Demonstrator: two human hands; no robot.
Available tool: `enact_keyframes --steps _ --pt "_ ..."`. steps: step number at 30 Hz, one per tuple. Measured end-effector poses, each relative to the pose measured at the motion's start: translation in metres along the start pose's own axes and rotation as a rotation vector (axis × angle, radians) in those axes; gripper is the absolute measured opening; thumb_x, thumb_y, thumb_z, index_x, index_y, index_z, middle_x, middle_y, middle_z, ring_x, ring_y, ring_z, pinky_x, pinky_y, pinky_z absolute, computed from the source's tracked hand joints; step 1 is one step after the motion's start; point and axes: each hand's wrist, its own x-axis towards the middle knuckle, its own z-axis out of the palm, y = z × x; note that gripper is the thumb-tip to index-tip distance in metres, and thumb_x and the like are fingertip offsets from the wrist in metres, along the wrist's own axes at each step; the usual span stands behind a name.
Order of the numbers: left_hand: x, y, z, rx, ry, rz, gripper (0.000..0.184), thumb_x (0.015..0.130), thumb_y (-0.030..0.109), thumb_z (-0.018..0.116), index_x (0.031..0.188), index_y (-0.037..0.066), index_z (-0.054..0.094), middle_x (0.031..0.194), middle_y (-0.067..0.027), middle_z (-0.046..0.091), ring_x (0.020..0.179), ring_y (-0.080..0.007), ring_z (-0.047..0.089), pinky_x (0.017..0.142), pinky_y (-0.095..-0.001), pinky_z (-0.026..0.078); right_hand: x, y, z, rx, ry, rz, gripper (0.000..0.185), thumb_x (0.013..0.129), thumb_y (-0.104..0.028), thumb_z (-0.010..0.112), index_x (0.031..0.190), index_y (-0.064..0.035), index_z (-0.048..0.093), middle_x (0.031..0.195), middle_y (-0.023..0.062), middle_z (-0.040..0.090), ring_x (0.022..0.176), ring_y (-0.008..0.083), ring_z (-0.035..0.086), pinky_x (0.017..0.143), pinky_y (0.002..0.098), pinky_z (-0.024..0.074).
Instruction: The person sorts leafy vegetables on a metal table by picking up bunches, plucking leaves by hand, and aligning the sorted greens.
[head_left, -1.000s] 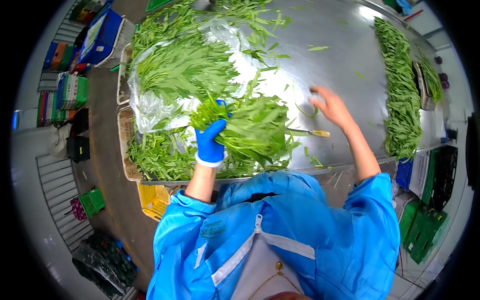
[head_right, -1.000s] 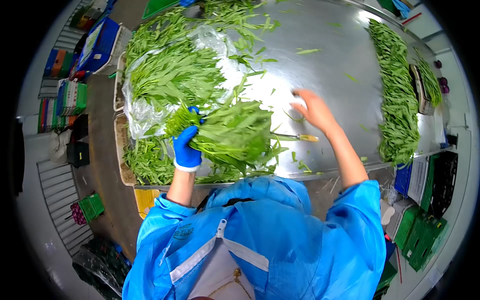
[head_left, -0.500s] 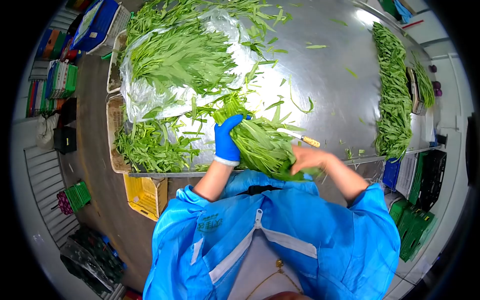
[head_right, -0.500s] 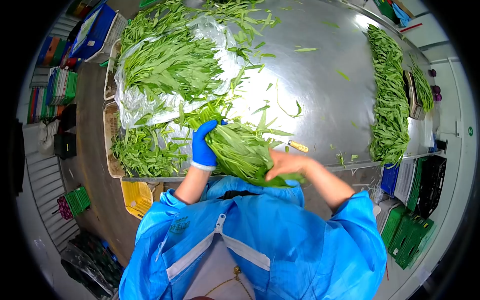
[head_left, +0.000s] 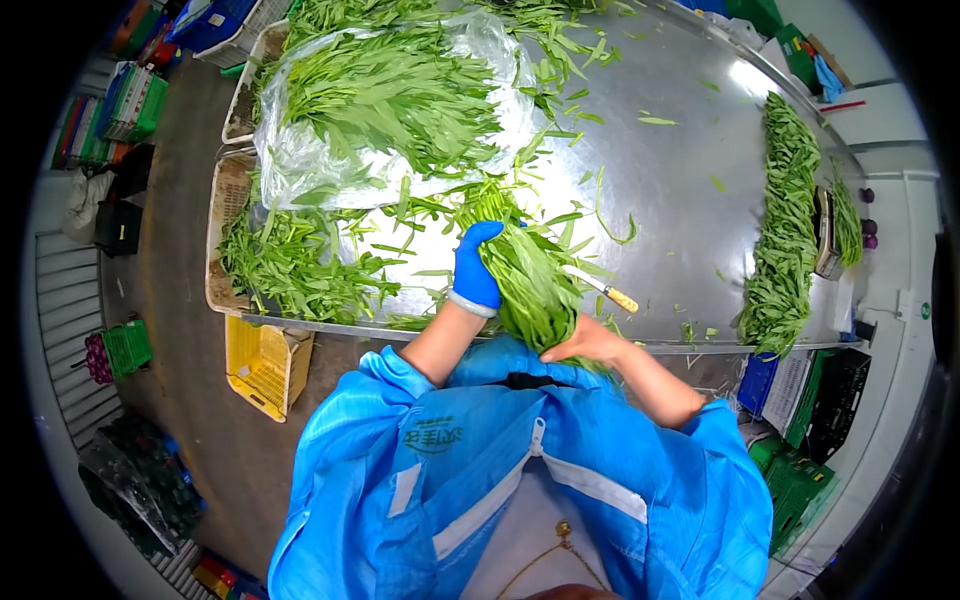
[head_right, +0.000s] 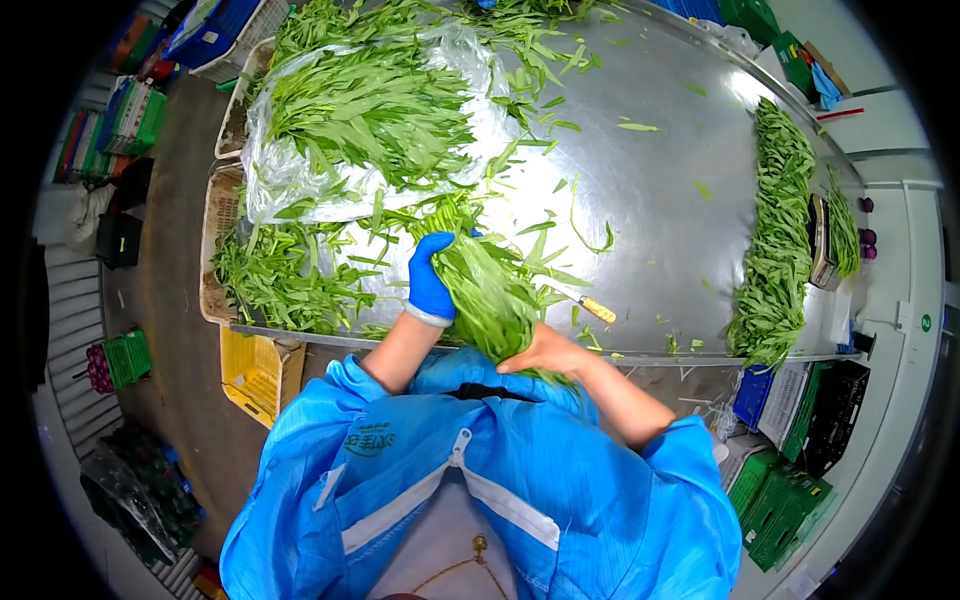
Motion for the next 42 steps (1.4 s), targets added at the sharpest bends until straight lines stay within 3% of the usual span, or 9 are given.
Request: enact_keyframes --steps 6,10,12,15,21,29,37,39,42 --pt "-0.016 0.036 0.004 0.319 -0.368 0.19 0.07 0.091 0.033 0.055 0.149 0.012 0.021 0.148 -0.0112 0.034 0.133 -0.0272 0.038 0.112 -0.0436 0.029 0.004 -0.019 -0.024 -0.476 0.281 -0.132 0.071 0.063 -0.008 0.08 0.127 -0.0042 0.048 0.112 0.0112 0.063 0.104 0.0199 0.057 0.094 0.0322 0.0437" --pt "0.027 0.041 -0.085 0.581 -0.005 -0.026 0.087 0.089 0.039 0.062 0.151 0.024 0.005 0.156 -0.0071 0.008 0.134 -0.0308 0.036 0.106 -0.0524 0.03 0.035 0.0 -0.07 -0.784 0.474 0.213 0.061 0.066 -0.005 0.073 0.123 -0.0041 0.052 0.106 0.0116 0.066 0.097 0.0197 0.061 0.087 0.0335 0.0474" --pt "0.021 0.031 -0.083 0.908 0.057 -0.056 0.081 0.089 0.029 0.062 0.152 0.022 0.011 0.155 -0.0067 0.017 0.135 -0.0252 0.031 0.105 -0.0449 0.033 0.039 0.011 -0.082 -0.943 0.573 0.196 0.067 0.067 -0.009 0.073 0.128 -0.0043 0.046 0.097 0.0245 0.065 0.093 0.0371 0.064 0.082 0.0403 0.0507" --pt "0.013 0.036 -0.07 1.077 -0.129 0.139 0.081 0.082 0.01 0.067 0.149 0.01 0.022 0.153 -0.0073 0.025 0.137 -0.0177 0.027 0.105 -0.0322 0.036 0.021 -0.002 -0.078 -0.661 0.369 -0.11 0.068 0.068 -0.011 0.073 0.129 -0.0058 0.045 0.096 0.0244 0.065 0.094 0.0403 0.062 0.081 0.0425 0.0503" --pt "0.027 0.036 -0.046 1.121 0.072 0.2 0.056 0.081 0.016 0.073 0.128 -0.003 0.051 0.113 -0.0061 0.063 0.097 -0.0126 0.058 0.087 -0.0277 0.046 0.005 -0.058 -0.067 -0.901 0.383 0.105 0.074 0.066 -0.01 0.074 0.132 -0.0068 0.042 0.097 0.023 0.065 0.095 0.0396 0.063 0.082 0.0416 0.0499" --pt "0.02 0.09 -0.061 0.562 0.254 0.353 0.03 0.089 0.02 0.064 0.11 -0.002 0.063 0.091 -0.0057 0.062 0.073 -0.0094 0.056 0.062 -0.0216 0.046 -0.034 -0.108 -0.033 -1.069 0.517 0.147 0.073 0.067 -0.01 0.073 0.133 -0.0094 0.042 0.089 0.0236 0.065 0.086 0.0424 0.063 0.075 0.0445 0.0508" --pt "0.005 0.049 0.001 1.66 -0.181 0.097 0.033 0.078 0.016 0.075 0.106 0.001 0.065 0.093 -0.006 0.067 0.087 -0.013 0.06 0.079 -0.0306 0.048 -0.016 -0.118 -0.02 -1.321 0.411 0.232 0.072 0.068 -0.01 0.072 0.133 -0.0098 0.041 0.086 0.025 0.064 0.085 0.0427 0.062 0.072 0.0453 0.0508" --pt "0.005 0.069 0.003 1.141 0.156 -0.032 0.021 0.081 0.012 0.07 0.099 0.001 0.068 0.079 -0.0042 0.068 0.071 -0.0125 0.063 0.066 -0.0279 0.05 -0.025 -0.103 -0.037 -1.074 0.447 0.1 0.072 0.067 -0.01 0.072 0.133 -0.0094 0.042 0.087 0.0255 0.064 0.087 0.0427 0.061 0.073 0.0449 0.0508" --pt "0.029 0.103 -0.049 0.67 0.252 0.467 0.014 0.084 0.007 0.065 0.095 0.0 0.065 0.083 -0.006 0.066 0.071 -0.0144 0.062 0.065 -0.0254 0.051 -0.038 -0.099 -0.039 -0.966 0.501 0.071 0.073 0.066 -0.009 0.072 0.132 -0.0089 0.042 0.088 0.0261 0.064 0.088 0.0429 0.061 0.074 0.0445 0.0506"
